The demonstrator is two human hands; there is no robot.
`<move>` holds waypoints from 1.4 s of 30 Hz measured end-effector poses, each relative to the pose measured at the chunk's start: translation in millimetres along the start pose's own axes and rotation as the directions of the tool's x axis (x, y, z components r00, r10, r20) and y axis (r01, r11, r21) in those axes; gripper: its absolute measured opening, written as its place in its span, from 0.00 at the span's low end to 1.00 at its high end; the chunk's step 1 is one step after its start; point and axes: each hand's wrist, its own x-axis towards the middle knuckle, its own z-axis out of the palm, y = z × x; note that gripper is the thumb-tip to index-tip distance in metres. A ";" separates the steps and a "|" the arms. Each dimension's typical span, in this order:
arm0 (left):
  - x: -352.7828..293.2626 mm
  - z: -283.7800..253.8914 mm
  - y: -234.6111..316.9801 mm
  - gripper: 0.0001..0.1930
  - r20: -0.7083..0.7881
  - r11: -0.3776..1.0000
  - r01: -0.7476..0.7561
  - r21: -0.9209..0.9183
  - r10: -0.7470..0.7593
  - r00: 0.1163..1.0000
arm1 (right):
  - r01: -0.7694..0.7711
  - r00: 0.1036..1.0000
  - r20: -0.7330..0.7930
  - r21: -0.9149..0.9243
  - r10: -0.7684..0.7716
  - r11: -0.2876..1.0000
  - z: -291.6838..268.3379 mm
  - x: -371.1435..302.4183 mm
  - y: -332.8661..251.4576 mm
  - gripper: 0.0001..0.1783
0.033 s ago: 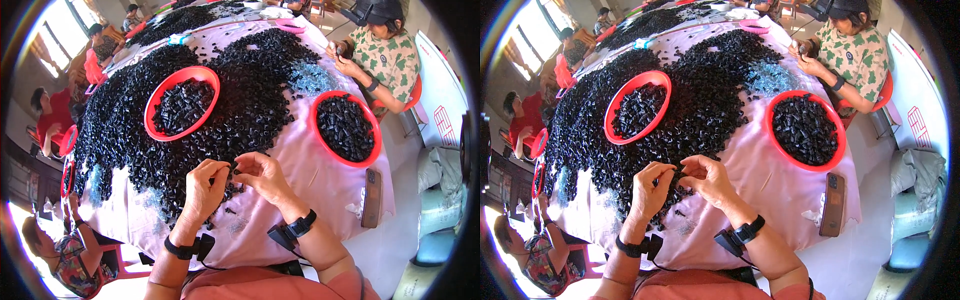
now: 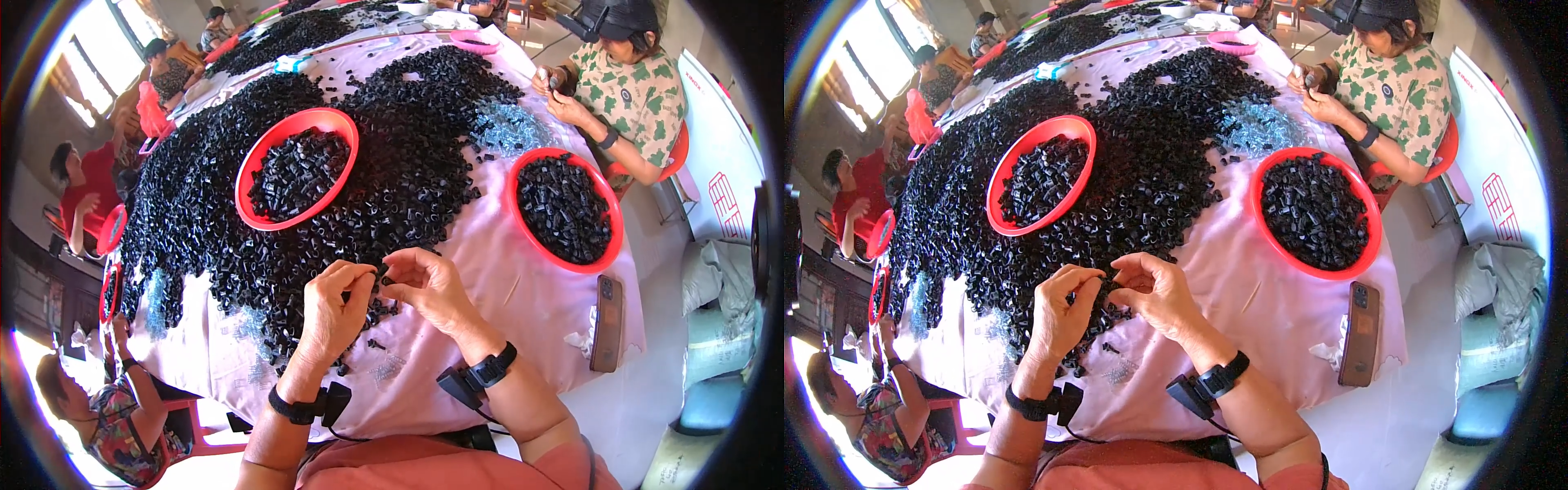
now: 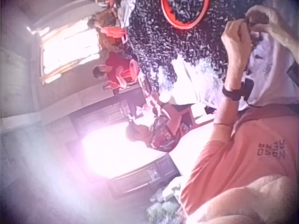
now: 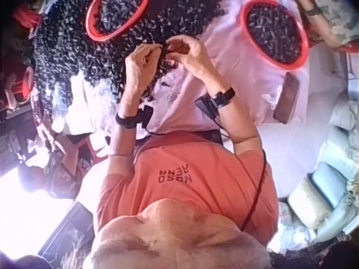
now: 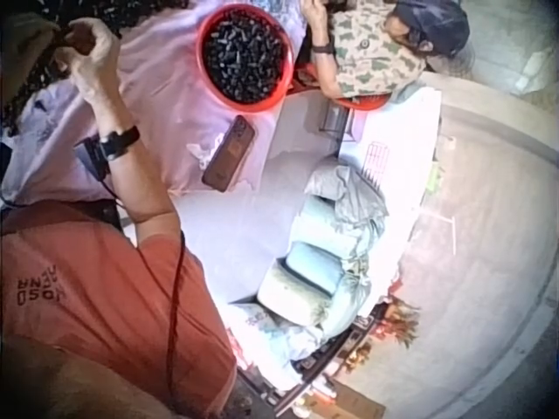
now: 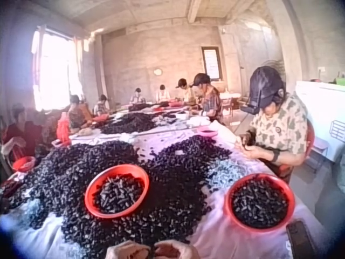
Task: Sorting small black plastic shoe eyelets or clips on a table into red trays.
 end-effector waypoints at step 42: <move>0.0 10.8 -9.3 0.08 0.033 0.980 -0.163 0.112 0.161 0.986 | -0.142 0.990 0.008 0.017 0.142 0.990 2.6 -1.5 8.7 0.05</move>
